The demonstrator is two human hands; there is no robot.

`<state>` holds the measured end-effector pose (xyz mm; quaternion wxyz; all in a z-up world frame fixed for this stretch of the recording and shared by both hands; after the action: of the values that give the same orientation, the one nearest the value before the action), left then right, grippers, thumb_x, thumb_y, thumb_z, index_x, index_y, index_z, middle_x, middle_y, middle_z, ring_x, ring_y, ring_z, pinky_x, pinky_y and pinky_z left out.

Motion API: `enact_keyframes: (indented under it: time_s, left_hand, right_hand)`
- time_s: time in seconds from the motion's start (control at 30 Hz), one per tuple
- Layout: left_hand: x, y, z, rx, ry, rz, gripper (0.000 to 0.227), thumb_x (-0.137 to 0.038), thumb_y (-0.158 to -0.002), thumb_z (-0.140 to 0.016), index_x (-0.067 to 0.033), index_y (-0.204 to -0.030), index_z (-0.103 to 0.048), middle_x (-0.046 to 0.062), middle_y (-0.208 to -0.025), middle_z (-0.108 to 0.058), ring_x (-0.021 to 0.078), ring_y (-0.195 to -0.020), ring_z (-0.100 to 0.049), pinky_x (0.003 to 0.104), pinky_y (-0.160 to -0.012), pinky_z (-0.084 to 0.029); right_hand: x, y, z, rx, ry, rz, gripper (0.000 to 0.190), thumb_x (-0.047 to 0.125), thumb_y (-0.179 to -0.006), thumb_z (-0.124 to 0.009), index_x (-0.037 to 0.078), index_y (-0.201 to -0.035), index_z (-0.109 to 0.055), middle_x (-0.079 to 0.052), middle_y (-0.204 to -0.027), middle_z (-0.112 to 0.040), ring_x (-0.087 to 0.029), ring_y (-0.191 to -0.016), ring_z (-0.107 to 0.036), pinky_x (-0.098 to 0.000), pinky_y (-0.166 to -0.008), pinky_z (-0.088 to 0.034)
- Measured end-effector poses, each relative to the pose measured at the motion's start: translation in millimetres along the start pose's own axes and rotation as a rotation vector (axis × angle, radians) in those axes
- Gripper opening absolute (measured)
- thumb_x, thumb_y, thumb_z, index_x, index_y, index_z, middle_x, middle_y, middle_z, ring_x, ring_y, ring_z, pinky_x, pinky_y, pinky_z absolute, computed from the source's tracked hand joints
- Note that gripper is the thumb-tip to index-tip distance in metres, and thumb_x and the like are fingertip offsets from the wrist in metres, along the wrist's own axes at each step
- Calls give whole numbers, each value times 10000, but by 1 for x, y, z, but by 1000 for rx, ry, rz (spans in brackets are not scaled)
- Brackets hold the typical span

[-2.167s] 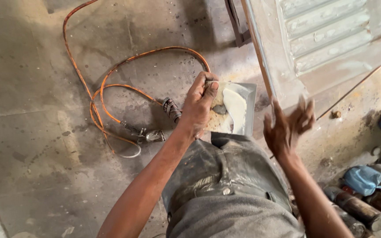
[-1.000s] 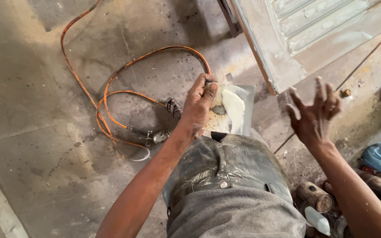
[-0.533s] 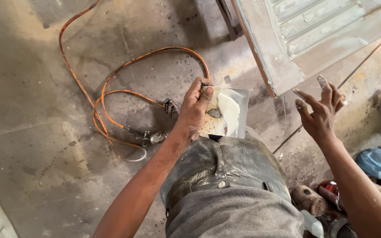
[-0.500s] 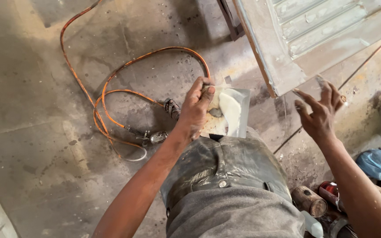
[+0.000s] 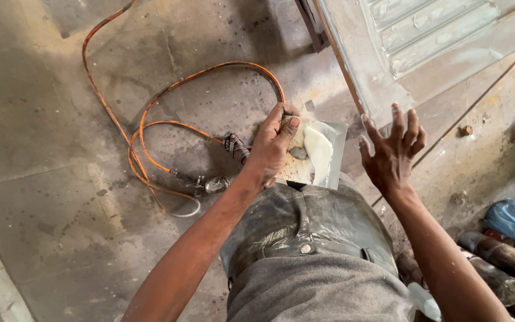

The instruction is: The person applies a white substance to the edges and decorative details of a wooden panel using a small square piece of material and their fingers.

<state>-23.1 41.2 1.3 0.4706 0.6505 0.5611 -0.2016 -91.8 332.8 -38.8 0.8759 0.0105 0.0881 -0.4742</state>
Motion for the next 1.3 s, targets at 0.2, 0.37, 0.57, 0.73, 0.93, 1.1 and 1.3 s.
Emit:
enact_keyframes:
  time_s: [0.2,0.37,0.57,0.73,0.93,1.1,1.3]
  left_hand:
    - [7,-8,-15,46,-6,-42,163,-259,-1071,-576,-107,-1128,-562,-43,-950,-500,67,-879,-422,229,-811,-395]
    - [10,-8,-17,69,34,-10,141,-240,-1075,-568,-108,-1124,-555,-36,-920,-463,79,-842,-392,248,-751,-369]
    - [14,-2,-6,29,13,33,134,-230,-1078,-562,-102,-1117,-561,-42,-883,-453,78,-821,-380,246,-727,-366]
    - [22,-1,-11,38,142,137,126,-236,-1032,-557,-116,-1071,-549,-50,-821,-423,84,-764,-400,291,-654,-462]
    - [21,-6,-24,137,57,-67,134,-226,-1099,-567,-98,-1078,-535,-41,-886,-424,86,-814,-376,250,-730,-368]
    - [15,-2,-9,36,58,14,115,-220,-1070,-577,-106,-1086,-568,-37,-893,-456,89,-833,-394,251,-754,-363]
    - [5,-7,-10,-20,-46,86,156,-267,-1067,-549,-112,-1060,-562,-16,-868,-475,96,-814,-431,262,-735,-428]
  right_hand:
    - [6,-24,-8,-49,43,17,505,333,-965,-816,321,-1452,-684,-193,-1678,-302,-394,-1550,-163,-546,-1253,-146]
    - [3,-14,-17,-14,115,-17,636,284,-877,-822,360,-1492,-681,-211,-1698,-309,-385,-1562,-184,-519,-1244,-146]
    - [-15,64,0,35,-4,-147,564,332,-916,-837,294,-1455,-674,-206,-1681,-332,-419,-1551,-195,-573,-1235,-142]
    - [-15,64,36,-61,-178,-124,509,299,-982,-783,317,-1479,-676,-170,-1750,-314,-390,-1543,-218,-521,-1201,-187]
    - [12,-7,11,-66,68,-52,460,332,-991,-826,322,-1429,-686,-158,-1676,-322,-372,-1550,-207,-525,-1256,-190]
    - [8,25,32,1,-82,-161,413,316,-904,-818,288,-1298,-696,-159,-1616,-369,-410,-1506,-238,-560,-1196,-173]
    - [21,17,91,208,-1037,-438,635,58,-918,-644,236,-1514,-515,-167,-1600,-370,-358,-1369,-380,-544,-1060,-379]
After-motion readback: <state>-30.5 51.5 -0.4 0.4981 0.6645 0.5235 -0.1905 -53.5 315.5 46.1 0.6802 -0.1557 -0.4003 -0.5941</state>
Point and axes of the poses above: each hand's wrist, its own y-axis away from the middle knuckle, its own z-axis out of the back of the hand, x = y × z, the point moved 2 cm from there along -y, towards the middle knuckle
